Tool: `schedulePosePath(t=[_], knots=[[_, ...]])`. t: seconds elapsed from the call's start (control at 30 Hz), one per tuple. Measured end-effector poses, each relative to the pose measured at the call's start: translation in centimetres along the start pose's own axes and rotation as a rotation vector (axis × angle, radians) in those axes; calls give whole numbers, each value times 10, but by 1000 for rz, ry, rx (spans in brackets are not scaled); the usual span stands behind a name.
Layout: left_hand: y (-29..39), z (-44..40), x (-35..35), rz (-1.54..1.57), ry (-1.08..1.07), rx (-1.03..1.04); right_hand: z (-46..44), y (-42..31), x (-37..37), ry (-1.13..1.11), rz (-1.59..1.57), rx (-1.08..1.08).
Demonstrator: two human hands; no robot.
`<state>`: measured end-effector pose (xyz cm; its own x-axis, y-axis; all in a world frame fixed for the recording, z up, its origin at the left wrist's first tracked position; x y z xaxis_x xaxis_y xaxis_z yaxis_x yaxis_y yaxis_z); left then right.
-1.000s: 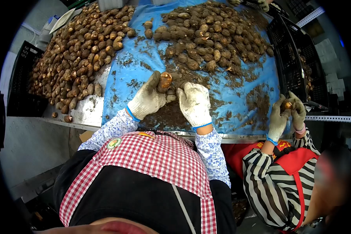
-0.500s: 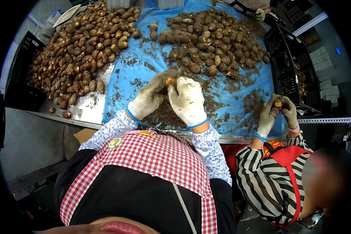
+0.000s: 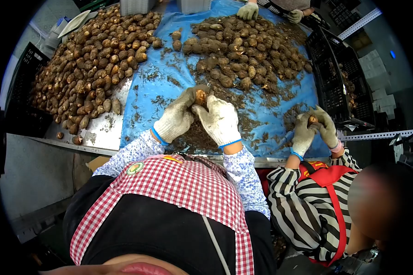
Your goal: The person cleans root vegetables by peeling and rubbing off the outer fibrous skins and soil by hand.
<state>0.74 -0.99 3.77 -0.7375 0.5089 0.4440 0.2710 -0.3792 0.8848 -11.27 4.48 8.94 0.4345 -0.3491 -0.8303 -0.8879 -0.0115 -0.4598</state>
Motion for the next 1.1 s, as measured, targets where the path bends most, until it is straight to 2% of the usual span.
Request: schedulePosePath(t=[0.1,0.13,0.17,0.27,0.33,0.37,0.43,0.47,0.5,0.57,0.6,0.7,0.73,0.83,0.87,0.9,0.97,1.0,1.1], knots=[[-43,-25,-27,172,-12,29,7,6,18,-54,-156,29],[-47,-27,-25,461,43,-107,9,7,20,29,-131,-79],[-40,-26,-19,747,97,-240,9,12,19,24,-75,-19],[-34,-21,-20,825,-124,-227,16,33,11,-2,116,169],[-32,-25,-22,877,-310,-197,21,43,10,107,60,114],[-30,-25,-19,849,-205,-204,20,37,3,158,34,84],[-25,-19,-8,786,6,-221,16,24,-4,-46,-165,275],[-35,-23,-10,927,43,-320,12,12,-8,-21,-121,192],[-41,-24,-10,920,33,-300,11,11,2,-71,-66,190],[-50,-24,-7,904,15,-253,6,3,13,-252,-75,337],[-50,-22,-9,904,-27,-255,9,5,18,-176,-355,268],[-49,-21,-22,805,84,-262,19,16,41,-113,-469,130],[-36,-16,-18,804,205,-272,21,18,41,-153,-359,171],[-37,-22,-30,957,-82,-308,23,40,27,-97,14,283],[-35,-23,-34,1093,-104,-294,28,53,22,-47,-3,327],[-36,-25,-35,1044,-77,-255,32,55,14,119,-86,228],[-25,-24,-28,941,-24,-187,31,47,1,170,79,104],[-30,-29,-27,963,-154,-156,30,42,-3,130,-18,129],[-15,-20,3,897,-95,-202,25,28,7,47,-147,141]])
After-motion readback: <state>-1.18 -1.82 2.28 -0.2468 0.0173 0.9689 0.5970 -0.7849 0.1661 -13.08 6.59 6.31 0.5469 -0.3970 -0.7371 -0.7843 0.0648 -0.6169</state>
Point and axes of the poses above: each hand's wrist, its own z-axis away from the middle knuckle, its own x-axis out of the palm, y = z × x, the point moved 4 cm from there along -z, towards the middle knuckle, and after that the axes turned 2 degrees about y, right-handed, at the moved point
